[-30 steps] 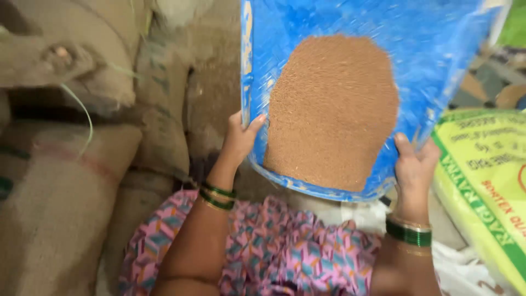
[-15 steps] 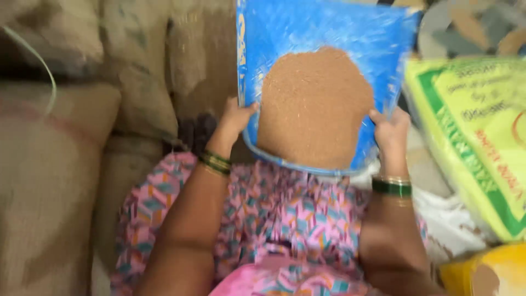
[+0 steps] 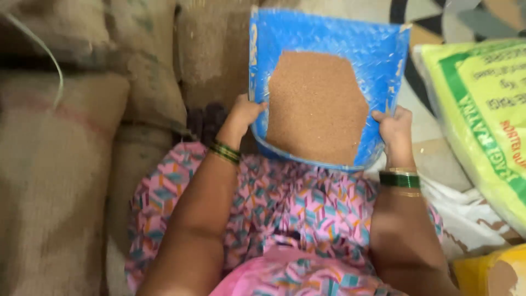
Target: Sorting and cleaning grains using a winnowing basket in a storage area.
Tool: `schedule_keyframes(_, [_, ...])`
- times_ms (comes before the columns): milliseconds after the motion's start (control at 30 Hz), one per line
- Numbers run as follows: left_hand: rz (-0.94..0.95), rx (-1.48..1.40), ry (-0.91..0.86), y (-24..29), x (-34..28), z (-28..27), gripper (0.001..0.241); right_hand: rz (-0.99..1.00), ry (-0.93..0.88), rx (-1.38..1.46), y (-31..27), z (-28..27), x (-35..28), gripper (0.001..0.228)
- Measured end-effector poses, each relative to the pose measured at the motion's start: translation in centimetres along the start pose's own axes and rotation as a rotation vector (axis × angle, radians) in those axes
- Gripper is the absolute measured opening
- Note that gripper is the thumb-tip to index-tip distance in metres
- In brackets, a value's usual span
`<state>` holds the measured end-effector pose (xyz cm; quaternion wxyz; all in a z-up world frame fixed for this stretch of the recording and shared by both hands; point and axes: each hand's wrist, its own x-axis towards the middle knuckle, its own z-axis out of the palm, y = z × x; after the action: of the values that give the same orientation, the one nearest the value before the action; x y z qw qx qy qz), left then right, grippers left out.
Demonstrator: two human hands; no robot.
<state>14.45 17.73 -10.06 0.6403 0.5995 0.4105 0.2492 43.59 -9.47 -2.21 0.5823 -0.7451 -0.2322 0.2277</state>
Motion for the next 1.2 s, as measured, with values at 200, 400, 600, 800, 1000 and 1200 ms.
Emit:
schedule_keyframes(200, [0.298, -0.239, -0.007, 14.1, -7.1, 3.1, 0.028, -0.394, 0.071, 0.348, -6.2, -2.6, 1.4, 0.032])
schedule_keyframes(400, [-0.188, -0.163, -0.003, -4.1, 0.4, 1.5, 0.034, 0.075, 0.008, 0.026, 2.5, -0.5, 1.6, 0.025])
schedule_keyframes(600, [0.086, 0.010, 0.029, 1.9, -1.3, 1.1, 0.029, -0.060, 0.019, 0.023, -2.8, -0.8, -0.7, 0.023])
schedule_keyframes(800, [0.411, -0.249, 0.042, 9.3, -2.6, 0.4, 0.029, -0.447, 0.159, 0.141, -5.4, -1.2, 0.5, 0.006])
schedule_keyframes(1000, [-0.045, -0.001, -0.029, -4.9, 1.7, 0.6, 0.039, 0.023, -0.006, 0.016, 2.0, 1.1, 1.7, 0.005])
schedule_keyframes(1200, [0.060, 0.029, 0.057, 7.0, -2.0, 1.4, 0.038, -0.052, 0.089, 0.073, -4.2, -0.2, -0.1, 0.024])
